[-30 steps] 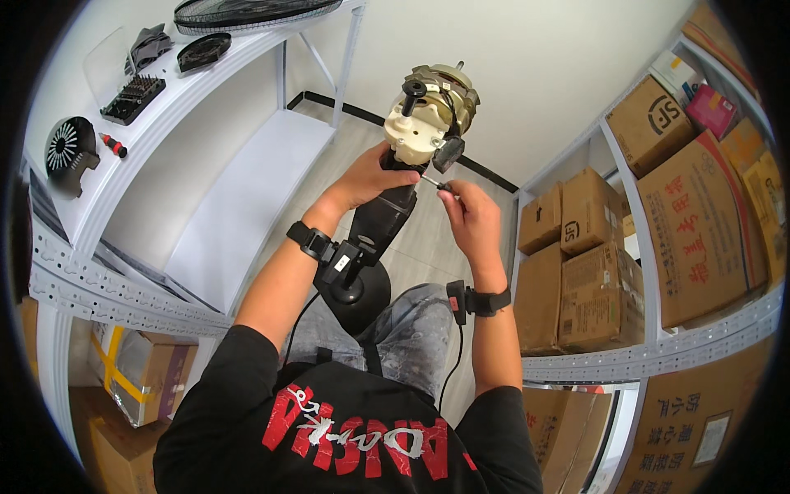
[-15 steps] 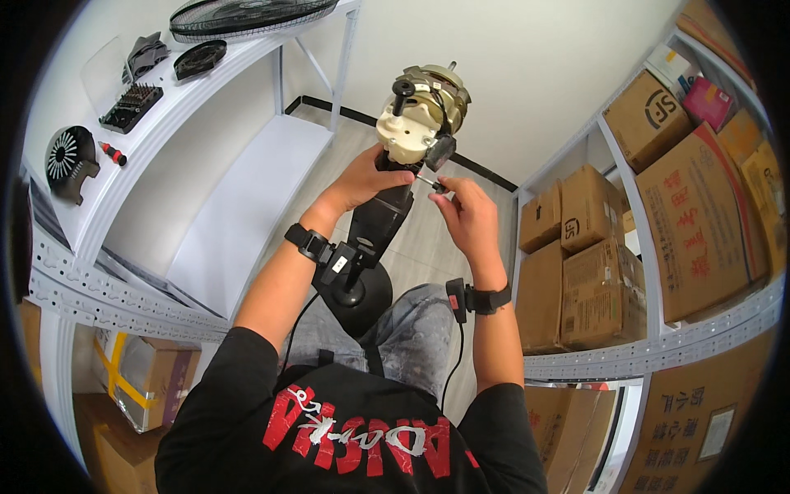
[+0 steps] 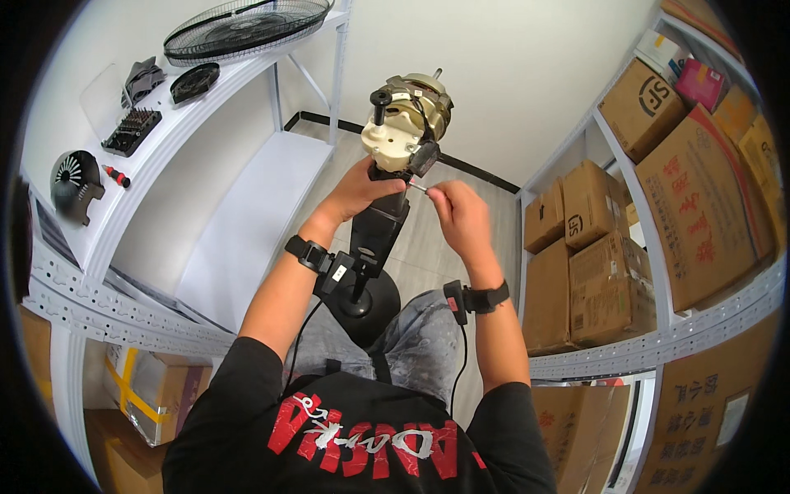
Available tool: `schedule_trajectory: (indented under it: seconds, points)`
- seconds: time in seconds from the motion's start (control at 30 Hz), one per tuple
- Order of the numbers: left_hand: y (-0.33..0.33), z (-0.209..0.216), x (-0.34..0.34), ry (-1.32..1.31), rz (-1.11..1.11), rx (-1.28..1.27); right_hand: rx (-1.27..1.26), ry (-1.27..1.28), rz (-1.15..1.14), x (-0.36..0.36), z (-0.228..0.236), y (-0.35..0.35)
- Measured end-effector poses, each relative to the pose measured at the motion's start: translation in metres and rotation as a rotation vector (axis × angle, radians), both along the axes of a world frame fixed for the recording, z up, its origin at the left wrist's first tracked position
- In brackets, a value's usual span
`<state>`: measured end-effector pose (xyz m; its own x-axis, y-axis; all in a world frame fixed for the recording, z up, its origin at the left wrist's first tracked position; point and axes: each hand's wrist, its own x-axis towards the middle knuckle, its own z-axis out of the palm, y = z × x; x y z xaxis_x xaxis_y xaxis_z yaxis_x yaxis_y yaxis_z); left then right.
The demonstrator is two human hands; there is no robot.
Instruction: The person secures a mechanical component onto a black stand using a screwdriver. They tighten a screw, rotate the component to check alignment, and continue adjusting the fastener.
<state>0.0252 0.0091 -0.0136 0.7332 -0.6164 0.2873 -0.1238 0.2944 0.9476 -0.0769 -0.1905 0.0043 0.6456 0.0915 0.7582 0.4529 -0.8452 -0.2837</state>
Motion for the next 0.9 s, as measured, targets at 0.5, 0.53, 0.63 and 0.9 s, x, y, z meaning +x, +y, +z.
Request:
schedule_trajectory:
  seconds: [0.5,0.53,0.63,0.9]
  points:
    - [-0.002,-0.006,0.005,-0.005,-0.013,-0.002,0.431,0.429,0.054,-0.003,-0.006,0.000]
    - [0.000,-0.005,0.003,-0.009,0.001,-0.004,0.987,0.672,0.285,0.003,-0.010,0.001]
    - [0.003,0.000,0.000,-0.004,-0.007,-0.041,1.295,1.083,0.810,0.003,-0.002,-0.012]
    - [0.005,0.000,-0.001,0.001,0.018,-0.025,0.283,0.280,0.058,-0.018,0.016,0.016]
